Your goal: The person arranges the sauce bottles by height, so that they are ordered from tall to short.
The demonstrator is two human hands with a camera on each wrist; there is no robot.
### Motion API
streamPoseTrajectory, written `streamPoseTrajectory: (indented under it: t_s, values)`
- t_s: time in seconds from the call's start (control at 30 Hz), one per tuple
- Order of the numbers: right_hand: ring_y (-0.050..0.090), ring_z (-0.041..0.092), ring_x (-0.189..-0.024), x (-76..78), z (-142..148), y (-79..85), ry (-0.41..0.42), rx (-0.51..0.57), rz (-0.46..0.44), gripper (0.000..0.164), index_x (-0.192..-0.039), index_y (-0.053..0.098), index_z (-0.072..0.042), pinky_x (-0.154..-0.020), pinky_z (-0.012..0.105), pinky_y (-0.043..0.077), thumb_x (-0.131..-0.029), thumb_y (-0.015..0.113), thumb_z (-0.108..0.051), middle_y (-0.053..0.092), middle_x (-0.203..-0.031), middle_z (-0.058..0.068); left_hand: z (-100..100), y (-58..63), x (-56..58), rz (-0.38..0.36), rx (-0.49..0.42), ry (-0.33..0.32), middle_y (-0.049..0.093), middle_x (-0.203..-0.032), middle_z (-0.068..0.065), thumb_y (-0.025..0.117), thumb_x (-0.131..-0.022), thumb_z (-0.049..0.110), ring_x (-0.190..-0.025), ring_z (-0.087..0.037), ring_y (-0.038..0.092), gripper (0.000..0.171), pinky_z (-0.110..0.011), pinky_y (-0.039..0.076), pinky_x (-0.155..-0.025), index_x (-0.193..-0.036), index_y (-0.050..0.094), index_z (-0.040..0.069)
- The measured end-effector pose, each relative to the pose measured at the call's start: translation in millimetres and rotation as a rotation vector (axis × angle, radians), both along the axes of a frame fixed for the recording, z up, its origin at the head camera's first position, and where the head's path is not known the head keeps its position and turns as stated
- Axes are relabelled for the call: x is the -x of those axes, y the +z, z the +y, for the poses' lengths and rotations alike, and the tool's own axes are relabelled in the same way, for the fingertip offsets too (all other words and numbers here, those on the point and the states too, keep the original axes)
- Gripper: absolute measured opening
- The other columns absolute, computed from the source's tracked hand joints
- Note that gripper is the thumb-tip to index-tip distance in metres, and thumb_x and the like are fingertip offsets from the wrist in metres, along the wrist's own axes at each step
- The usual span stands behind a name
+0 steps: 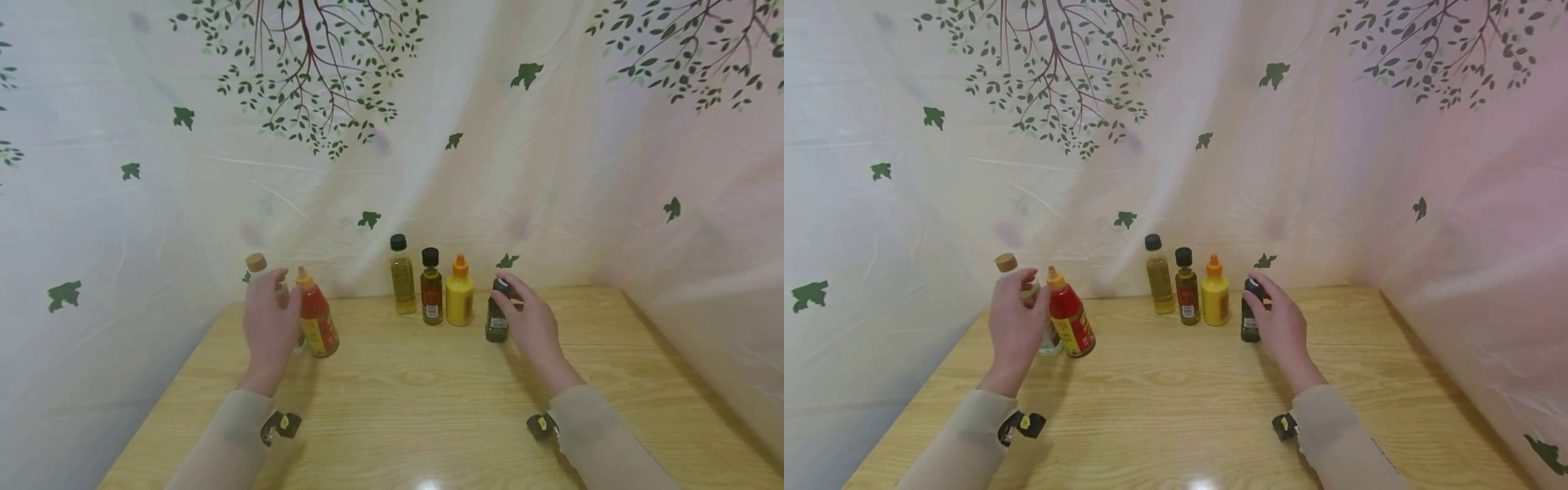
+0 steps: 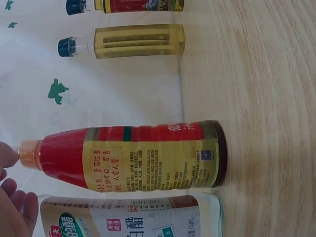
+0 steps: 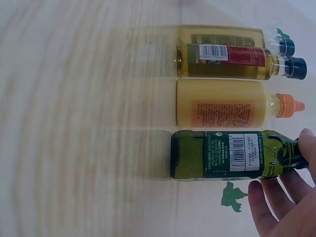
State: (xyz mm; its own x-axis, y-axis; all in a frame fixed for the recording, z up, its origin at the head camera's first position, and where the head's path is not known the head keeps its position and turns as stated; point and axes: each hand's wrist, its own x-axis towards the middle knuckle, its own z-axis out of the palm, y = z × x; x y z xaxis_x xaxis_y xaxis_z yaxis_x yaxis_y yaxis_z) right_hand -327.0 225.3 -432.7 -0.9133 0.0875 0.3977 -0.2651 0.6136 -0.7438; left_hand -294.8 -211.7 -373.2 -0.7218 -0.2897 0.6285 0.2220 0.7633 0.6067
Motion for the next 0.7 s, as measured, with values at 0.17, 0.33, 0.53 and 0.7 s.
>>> streamPoseTrajectory:
  t_s: [0.17, 0.33, 0.53, 0.7]
  values:
    - [0.064, 0.044, -0.134, -0.4, -2.6, 1.2, 0.004, -0.002, -0.010, 0.051, -0.164, 0.054, -0.023, -0.109, 0.063, 0.056, -0.116, 0.060, -0.039, 0.066, -0.150, 0.022, -8.3, -2.5, -1.2, 0.031, 0.029, 0.021, 0.064, -0.139, -0.019, 0.073, -0.107, 0.013, -0.131, -0.039, 0.056, 0.039, -0.061, 0.051, -0.108, -0.142, 0.064, 0.002]
    - [0.066, 0.044, -0.131, -1.2, -4.0, 1.8, -0.005, -0.005, -0.003, 0.050, -0.163, 0.056, -0.023, -0.107, 0.064, 0.057, -0.115, 0.063, -0.037, 0.068, -0.147, 0.022, -16.0, -4.7, -1.4, 0.085, 0.062, 0.021, 0.063, -0.140, -0.022, 0.076, -0.104, 0.010, -0.128, -0.044, 0.055, 0.038, -0.061, 0.053, -0.103, -0.139, 0.064, 0.000]
    - [0.067, 0.044, -0.129, -1.0, -4.3, 1.7, -0.011, -0.010, 0.004, 0.049, -0.161, 0.057, -0.022, -0.106, 0.064, 0.057, -0.115, 0.063, -0.037, 0.069, -0.145, 0.021, -23.2, -4.0, -3.6, 0.112, 0.064, 0.023, 0.064, -0.138, -0.024, 0.078, -0.103, 0.008, -0.124, -0.044, 0.055, 0.039, -0.058, 0.053, -0.097, -0.139, 0.065, 0.000]
    - [0.064, 0.042, -0.133, -0.8, -4.5, 0.4, -0.003, 0.010, 0.001, 0.049, -0.162, 0.057, -0.022, -0.109, 0.062, 0.056, -0.115, 0.063, -0.036, 0.069, -0.147, 0.020, -27.6, -2.7, -5.4, 0.097, 0.056, 0.023, 0.064, -0.142, -0.022, 0.078, -0.104, 0.010, -0.129, -0.043, 0.055, 0.042, -0.059, 0.050, -0.104, -0.142, 0.064, 0.001]
